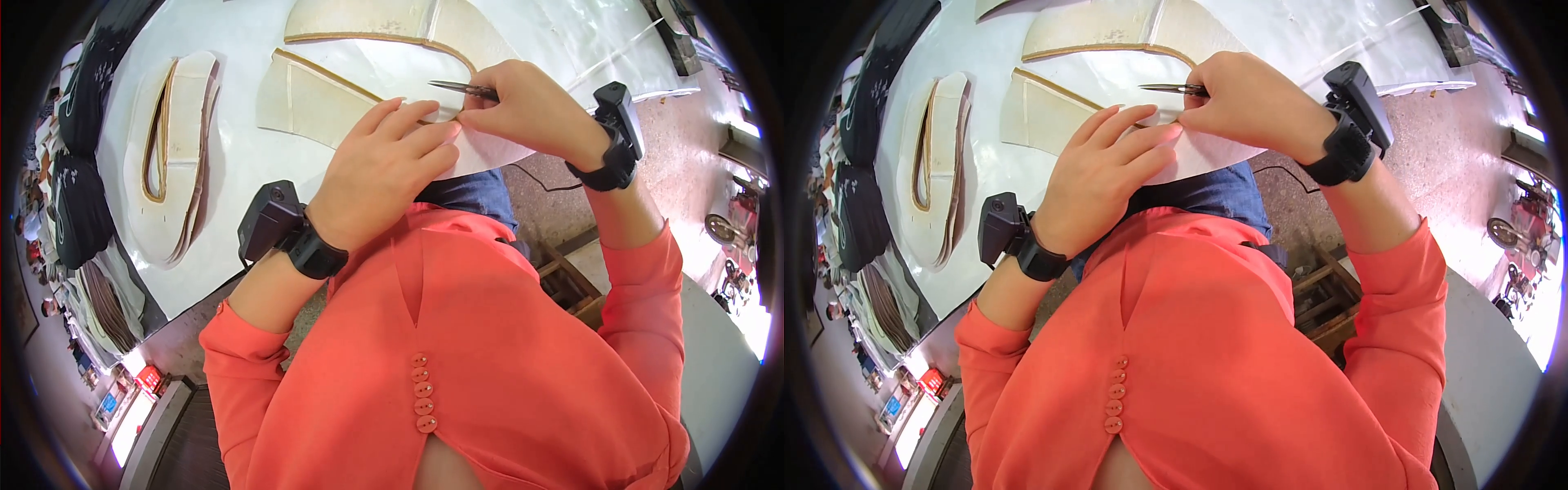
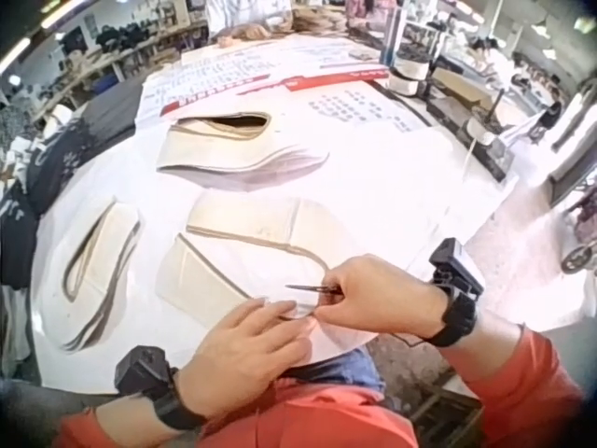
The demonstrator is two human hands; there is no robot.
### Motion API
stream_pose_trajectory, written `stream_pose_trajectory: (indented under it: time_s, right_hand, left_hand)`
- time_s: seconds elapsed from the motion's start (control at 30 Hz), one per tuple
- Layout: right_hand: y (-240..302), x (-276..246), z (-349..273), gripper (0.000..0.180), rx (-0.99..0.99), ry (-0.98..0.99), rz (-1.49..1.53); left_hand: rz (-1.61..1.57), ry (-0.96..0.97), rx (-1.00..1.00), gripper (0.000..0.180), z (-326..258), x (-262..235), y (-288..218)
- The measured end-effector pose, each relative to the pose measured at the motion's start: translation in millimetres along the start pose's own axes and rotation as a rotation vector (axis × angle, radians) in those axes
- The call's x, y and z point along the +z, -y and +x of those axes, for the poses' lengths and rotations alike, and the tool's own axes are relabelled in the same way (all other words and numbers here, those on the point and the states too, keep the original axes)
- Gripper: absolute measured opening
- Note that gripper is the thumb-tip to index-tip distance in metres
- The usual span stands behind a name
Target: The worker is using small scissors to carefully trim excess material from the lining of shoe upper components on a workbench.
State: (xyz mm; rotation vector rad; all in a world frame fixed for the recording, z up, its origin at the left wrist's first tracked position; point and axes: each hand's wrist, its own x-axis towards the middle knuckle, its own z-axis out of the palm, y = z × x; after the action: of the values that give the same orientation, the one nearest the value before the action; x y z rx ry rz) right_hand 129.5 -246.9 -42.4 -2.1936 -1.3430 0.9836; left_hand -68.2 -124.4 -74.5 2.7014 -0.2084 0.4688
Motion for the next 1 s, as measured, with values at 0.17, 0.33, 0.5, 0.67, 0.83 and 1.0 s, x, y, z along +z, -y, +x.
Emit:
stream_pose_trajectory:
  time_s: [0.17,0.33,0.5,0.67,0.83,1.0]
  right_hand:
    - [-2.4,-16.7,6.6,0.026,-0.106,0.035,0.018]
    - [4.9,-16.8,12.8,0.029,-0.165,0.101,0.02]
    - [-1.2,-20.7,10.5,0.029,-0.059,0.045,-0.043]
    - [-2.1,-18.6,12.1,0.029,-0.032,0.037,-0.062]
    - [-13.0,-15.1,15.2,0.021,-0.128,0.034,-0.014]
    - [-20.4,-22.9,19.3,0.025,-0.155,0.015,-0.028]
  left_hand:
    - [0.039,-0.023,-0.013,0.028,3.8,2.0,-6.2]
    - [0.056,-0.042,-0.009,0.028,6.6,4.0,-8.6]
    - [0.039,-0.074,-0.038,0.027,4.3,7.9,-10.8]
    - [0.044,-0.113,-0.051,0.018,4.7,13.7,-12.9]
    - [0.085,-0.117,-0.081,0.024,4.9,17.6,-18.2]
    - [0.039,-0.062,-0.115,0.023,10.7,21.7,-19.3]
